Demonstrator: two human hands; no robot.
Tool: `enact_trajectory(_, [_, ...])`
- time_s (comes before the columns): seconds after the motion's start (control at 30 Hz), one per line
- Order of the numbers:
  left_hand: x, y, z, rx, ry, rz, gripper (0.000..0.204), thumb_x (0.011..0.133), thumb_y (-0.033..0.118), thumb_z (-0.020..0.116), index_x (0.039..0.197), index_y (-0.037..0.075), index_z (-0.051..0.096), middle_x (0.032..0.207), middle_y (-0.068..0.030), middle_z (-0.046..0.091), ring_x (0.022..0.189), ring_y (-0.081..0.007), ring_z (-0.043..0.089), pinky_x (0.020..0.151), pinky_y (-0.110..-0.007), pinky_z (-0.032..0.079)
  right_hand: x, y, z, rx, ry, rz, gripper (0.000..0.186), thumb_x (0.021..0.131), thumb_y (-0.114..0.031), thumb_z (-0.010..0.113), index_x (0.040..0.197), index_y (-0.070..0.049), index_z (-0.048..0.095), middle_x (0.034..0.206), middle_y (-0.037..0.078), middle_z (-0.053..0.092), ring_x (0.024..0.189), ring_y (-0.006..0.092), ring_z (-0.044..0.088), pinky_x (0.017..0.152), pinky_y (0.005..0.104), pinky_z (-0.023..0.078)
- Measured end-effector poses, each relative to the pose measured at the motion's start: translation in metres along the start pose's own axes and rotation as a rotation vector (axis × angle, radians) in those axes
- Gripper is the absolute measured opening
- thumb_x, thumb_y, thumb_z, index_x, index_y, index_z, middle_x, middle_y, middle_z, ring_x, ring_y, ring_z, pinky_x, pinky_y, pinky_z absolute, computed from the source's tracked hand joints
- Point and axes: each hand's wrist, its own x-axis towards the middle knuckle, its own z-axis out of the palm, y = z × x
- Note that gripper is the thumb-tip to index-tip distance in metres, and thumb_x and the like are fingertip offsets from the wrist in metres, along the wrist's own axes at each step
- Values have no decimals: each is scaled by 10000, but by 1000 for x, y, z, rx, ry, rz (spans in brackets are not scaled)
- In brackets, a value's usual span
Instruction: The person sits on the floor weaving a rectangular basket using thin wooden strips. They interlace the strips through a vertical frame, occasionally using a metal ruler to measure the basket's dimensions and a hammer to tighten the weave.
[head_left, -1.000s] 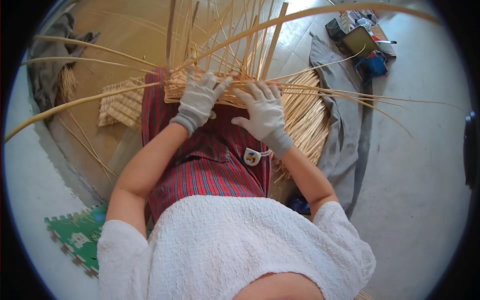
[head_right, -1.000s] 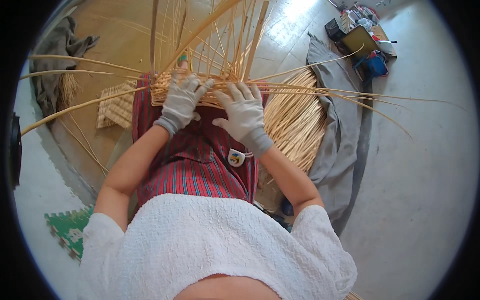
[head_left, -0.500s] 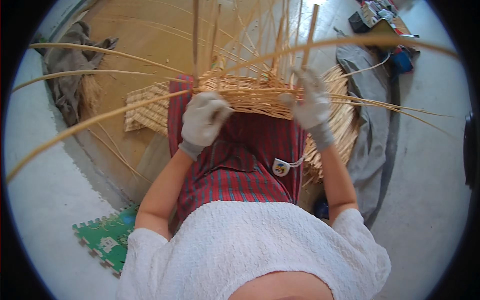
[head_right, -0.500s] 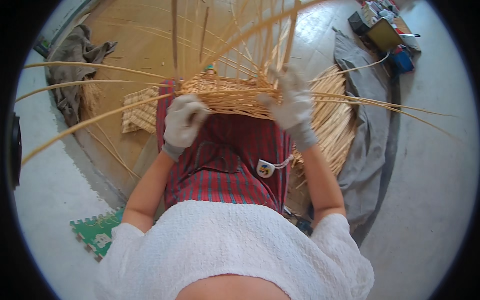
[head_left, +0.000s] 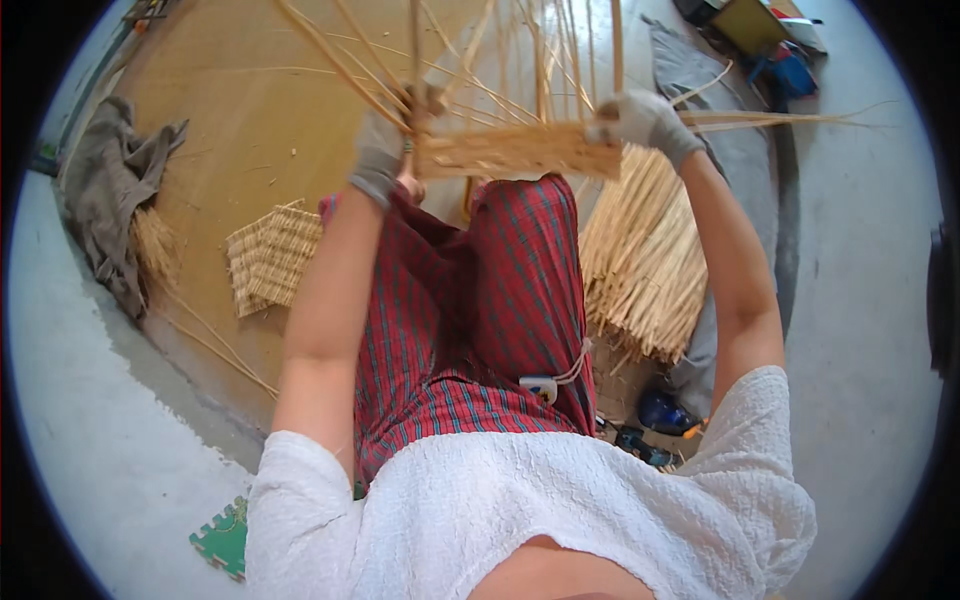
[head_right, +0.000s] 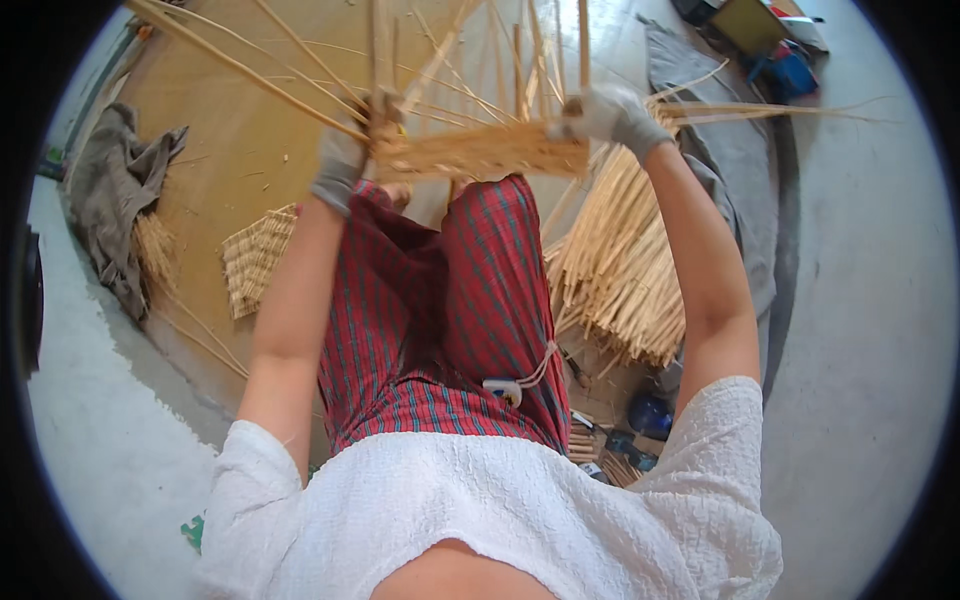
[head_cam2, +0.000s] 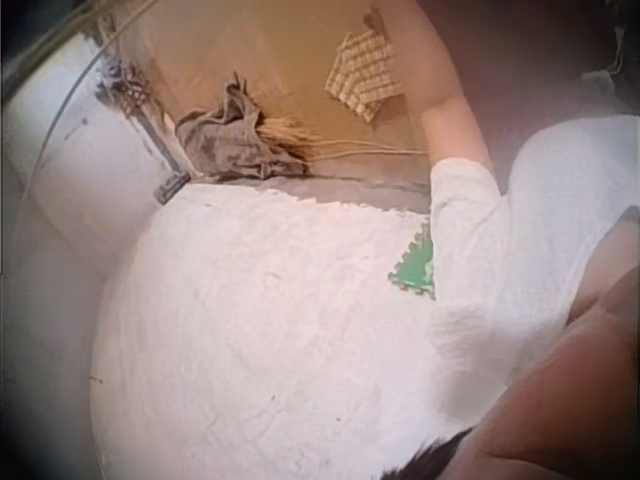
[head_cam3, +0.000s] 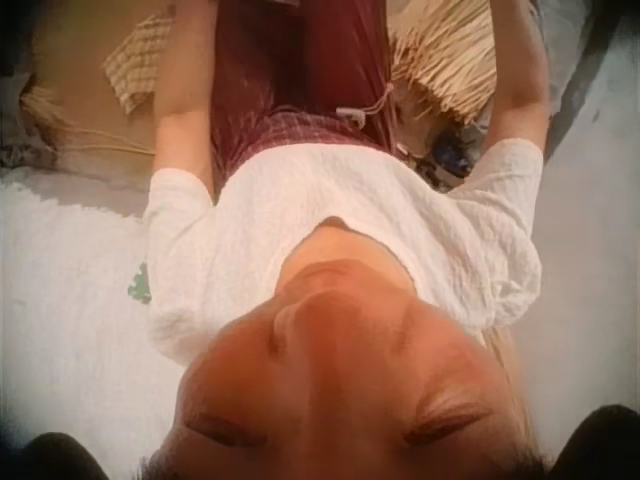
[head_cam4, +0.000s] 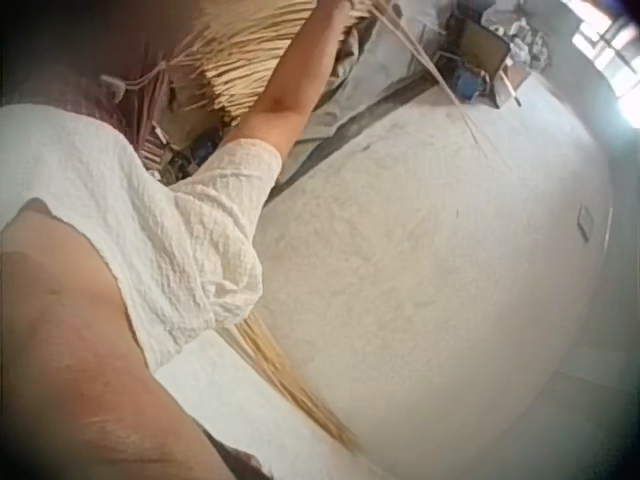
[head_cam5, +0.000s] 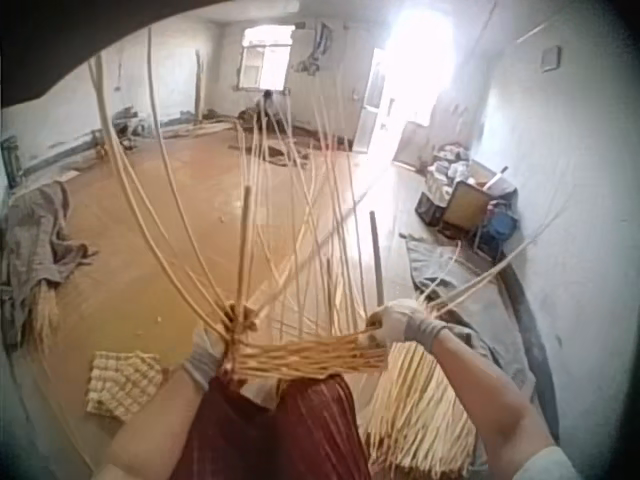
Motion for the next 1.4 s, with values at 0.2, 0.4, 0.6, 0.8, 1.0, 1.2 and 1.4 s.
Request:
enact_trajectory(0.2, [-30, -17, 20, -230, 124, -287, 356, 1055, 333, 516, 1059, 29, 702, 905, -79, 731, 746, -138, 658, 676, -270, 549, 13, 17, 98, 11, 119, -105, 724, 859, -756, 604, 1222, -145, 738, 1062, 137, 765, 1041, 329, 712, 975, 425, 517])
enact_trajectory(0.4, [-35, -28, 25, -380, 292, -249, 311, 1041, 280, 578, 1169, 16, 682, 930, -80, 731, 787, -142, 689, 702, -272, 582, 7, 7, 97, 216, 127, 68, 782, 816, -804, 613, 1219, -145, 732, 1062, 135, 765, 1056, 332, 720, 914, 433, 546])
enact_trajectory(0.6, [-64, -20, 34, -377, 270, -172, 314, 1053, 330, 555, 1096, 43, 674, 872, -60, 693, 760, -147, 671, 677, -288, 582, -9, -3, 126, 363, 238, 210, 723, 826, -774, 634, 1163, -146, 754, 1030, 107, 776, 978, 293, 741, 846, 394, 556])
enact_trajectory(0.8, [-60, -40, 28, -480, 155, -18, 391, 1071, 372, 509, 1311, 80, 607, 1059, -32, 685, 928, -147, 647, 829, -332, 561, -18, -5, 130, 196, 436, 240, 609, 835, -717, 670, 1081, -168, 765, 1037, 94, 765, 1015, 309, 713, 887, 412, 544])
enact_trajectory(1.0, [-33, 59, 52, -384, 327, -114, 440, 1092, 410, 444, 1147, 42, 679, 1036, -116, 724, 972, -213, 696, 898, -385, 599, -41, -18, 36, 73, 440, 161, 662, 786, -785, 661, 1028, -186, 803, 906, 82, 776, 899, 259, 738, 868, 415, 518])
enact_trajectory(1.2, [-71, 82, 4, -255, 277, -86, 618, 1085, 538, 362, 1092, 32, 716, 1003, -120, 742, 884, -239, 715, 814, -382, 624, -90, -72, 22, 145, 351, 117, 702, 775, -815, 639, 1029, -181, 799, 804, 86, 757, 812, 260, 740, 839, 416, 512])
enact_trajectory(1.4, [-142, 6, -31, -303, 257, -184, 592, 1076, 499, 425, 1190, -27, 670, 1066, -139, 731, 994, -209, 695, 927, -340, 578, -110, -110, 114, 58, 473, 144, 655, 800, -756, 660, 1056, -164, 778, 908, 101, 747, 972, 300, 700, 939, 448, 460])
